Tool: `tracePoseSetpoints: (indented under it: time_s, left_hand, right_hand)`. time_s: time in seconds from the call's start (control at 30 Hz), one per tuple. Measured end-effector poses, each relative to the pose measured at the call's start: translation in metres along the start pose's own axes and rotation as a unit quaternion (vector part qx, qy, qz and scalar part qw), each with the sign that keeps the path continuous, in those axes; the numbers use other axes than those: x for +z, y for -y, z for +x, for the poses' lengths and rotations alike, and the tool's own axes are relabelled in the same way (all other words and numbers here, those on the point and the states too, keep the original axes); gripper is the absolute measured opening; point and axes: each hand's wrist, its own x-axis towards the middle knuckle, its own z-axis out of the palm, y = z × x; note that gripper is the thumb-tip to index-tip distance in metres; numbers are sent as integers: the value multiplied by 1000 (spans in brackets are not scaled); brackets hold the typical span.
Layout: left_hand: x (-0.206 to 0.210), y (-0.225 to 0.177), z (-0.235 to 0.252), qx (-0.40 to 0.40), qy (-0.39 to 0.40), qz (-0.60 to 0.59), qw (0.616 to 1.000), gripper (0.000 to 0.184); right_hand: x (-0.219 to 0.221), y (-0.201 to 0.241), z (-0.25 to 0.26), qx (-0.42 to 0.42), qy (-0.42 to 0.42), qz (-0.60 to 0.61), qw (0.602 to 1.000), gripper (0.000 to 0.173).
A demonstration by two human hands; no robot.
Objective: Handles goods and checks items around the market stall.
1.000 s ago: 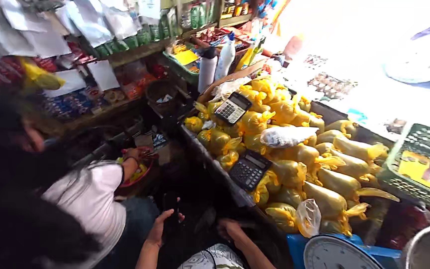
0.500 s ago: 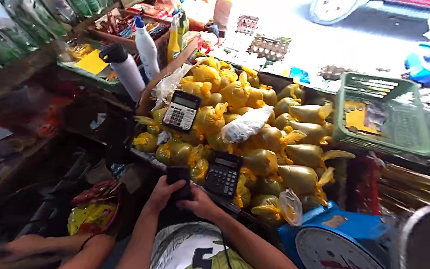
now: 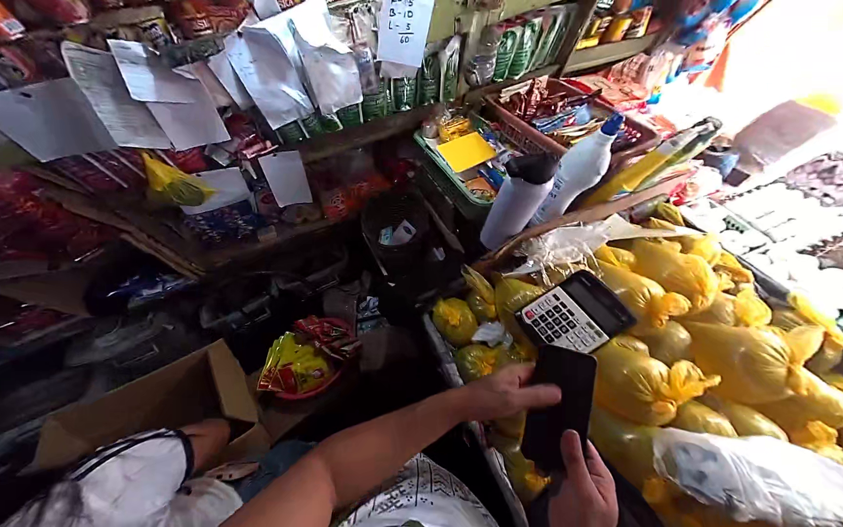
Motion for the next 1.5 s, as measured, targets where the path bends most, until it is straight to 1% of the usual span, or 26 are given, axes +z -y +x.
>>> tracePoseSetpoints:
  time_s: [0.07, 0.1, 0.17, 0.2, 0.27, 0.33, 0.4, 0.47, 0.5, 0.57, 0.6, 0.67, 0.73, 0.77, 0.8, 0.87, 0.97, 1.03, 1.1, 1.2, 1.27, 1.33, 1.43, 1.47, 1.5]
  left_hand:
    - [-21, -6, -15, -14, 35, 17, 999, 42]
    - [-36, -7, -21, -16, 27, 11, 999, 44]
    - [-73, -11, -29, -5, -29, -9, 1000, 40]
    - [-93, -16, -32, 4, -62, -7, 998, 39]
    - [-139, -34, -33, 32, -143, 31, 989, 38]
    - [-187, -61, -25, 58, -225, 88, 969, 36]
    - [-232, -95, -5, 63, -308, 141, 939, 35]
    - [-276, -126, 23, 54, -393, 202, 896, 35]
    - [-296, -139, 39, 51, -421, 228, 877, 36]
    - [-332, -163, 73, 50, -443, 268, 854, 40]
    - [-349, -173, 91, 50, -447, 287, 846, 45]
    - [-372, -191, 126, 48, -442, 333, 832, 50]
    - [-386, -210, 161, 31, -414, 388, 823, 55]
    - [-393, -215, 177, 27, -398, 414, 818, 53]
    - [-401, -217, 190, 23, -387, 436, 812, 51]
    - [-416, -214, 209, 4, -392, 463, 795, 47]
    - [-429, -198, 221, -56, -406, 509, 757, 45]
    - [-430, -187, 222, -69, -414, 525, 740, 49]
    - [-427, -182, 225, -68, -429, 526, 731, 52]
    - [-422, -182, 228, -71, -443, 499, 741, 55]
    - [-417, -186, 221, -65, -447, 478, 753, 59]
    - [-403, -190, 212, -27, -454, 460, 763, 70]
    - [-382, -179, 195, 57, -442, 440, 780, 93]
    - [-380, -172, 191, 76, -431, 447, 780, 92]
    - [-376, -164, 189, 86, -426, 458, 775, 84]
  right_hand:
    - [26, 1, 22, -3, 19, -8, 1000, 37]
    - [40, 1, 32, 0, 38, -23, 999, 40]
    - [70, -4, 50, 23, 103, -72, 992, 45]
    - [84, -9, 57, 40, 144, -106, 983, 42]
    - [113, -25, 68, 66, 230, -177, 955, 31]
    - [137, -47, 73, 94, 289, -214, 929, 27]
    - [150, -76, 74, 139, 326, -248, 902, 28]
    - [152, -103, 76, 202, 359, -302, 860, 34]
    - [151, -113, 76, 220, 374, -337, 836, 38]
    - [147, -123, 73, 218, 402, -400, 794, 46]
    - [145, -124, 71, 215, 407, -411, 787, 48]
    - [139, -119, 66, 241, 397, -394, 794, 48]
    - [129, -115, 65, 277, 365, -363, 811, 48]
    - [123, -112, 64, 292, 344, -344, 823, 48]
    - [117, -110, 61, 303, 321, -320, 838, 49]
    - [110, -109, 54, 314, 271, -277, 867, 48]
    - [108, -110, 41, 305, 211, -259, 892, 48]
    - [105, -109, 30, 302, 181, -256, 901, 48]
    - [98, -110, 20, 301, 157, -248, 907, 48]
    - [83, -114, 8, 293, 127, -237, 918, 46]
    - [76, -115, 3, 282, 119, -239, 922, 45]
    - [72, -118, 0, 266, 117, -258, 921, 45]
    - [68, -117, -4, 248, 121, -286, 918, 47]
    - [66, -115, -5, 243, 118, -288, 919, 47]
    - [65, -113, -7, 238, 109, -287, 921, 46]
